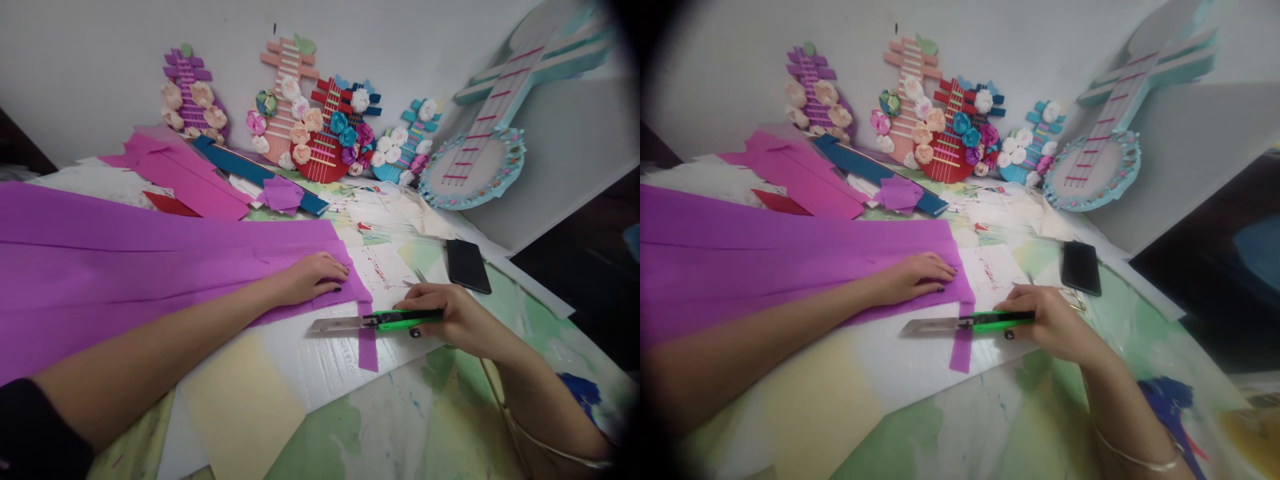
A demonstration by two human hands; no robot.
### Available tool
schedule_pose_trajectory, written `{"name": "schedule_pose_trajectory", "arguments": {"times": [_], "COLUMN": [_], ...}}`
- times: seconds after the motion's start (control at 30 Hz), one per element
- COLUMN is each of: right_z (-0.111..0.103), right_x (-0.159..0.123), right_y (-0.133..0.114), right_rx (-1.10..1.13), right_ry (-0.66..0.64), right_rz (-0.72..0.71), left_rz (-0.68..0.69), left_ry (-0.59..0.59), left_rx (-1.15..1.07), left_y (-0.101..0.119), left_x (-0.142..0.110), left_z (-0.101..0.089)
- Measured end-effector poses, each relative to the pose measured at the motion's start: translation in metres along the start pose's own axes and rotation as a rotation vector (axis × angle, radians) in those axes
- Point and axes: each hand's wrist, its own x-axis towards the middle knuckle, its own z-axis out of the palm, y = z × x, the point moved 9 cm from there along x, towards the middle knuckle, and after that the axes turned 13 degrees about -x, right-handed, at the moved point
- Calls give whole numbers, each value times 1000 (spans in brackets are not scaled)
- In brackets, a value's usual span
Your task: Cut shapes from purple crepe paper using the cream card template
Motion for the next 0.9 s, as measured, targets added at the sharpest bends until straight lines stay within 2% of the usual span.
{"name": "schedule_pose_trajectory", "arguments": {"times": [0.13,0.23,0.3,0.37,0.5,0.63,0.77,0.9], "right_z": [-5,-16,-21,-21,-21,-27,-28,-27], "right_x": [-1,-3,-5,-5,-5,-5,-4,-4], "right_y": [5,27,43,56,63,53,49,58], "right_rx": [68,88,81,80,-36,-205,-313,-377], "right_ry": [25,193,314,374,433,470,478,467], "right_rz": [12,116,205,277,373,353,316,373], "left_rz": [-16,-44,-82,-135,-252,-327,-365,-401], "left_ry": [18,63,138,227,340,356,393,461], "left_rx": [-18,-25,-10,24,117,135,73,-67], "left_y": [-1,-3,-7,-12,-26,-35,-37,-33], "left_x": [0,-1,-3,-7,-13,-16,-18,-19], "left_z": [-3,-9,-17,-27,-40,-43,-47,-56]}}
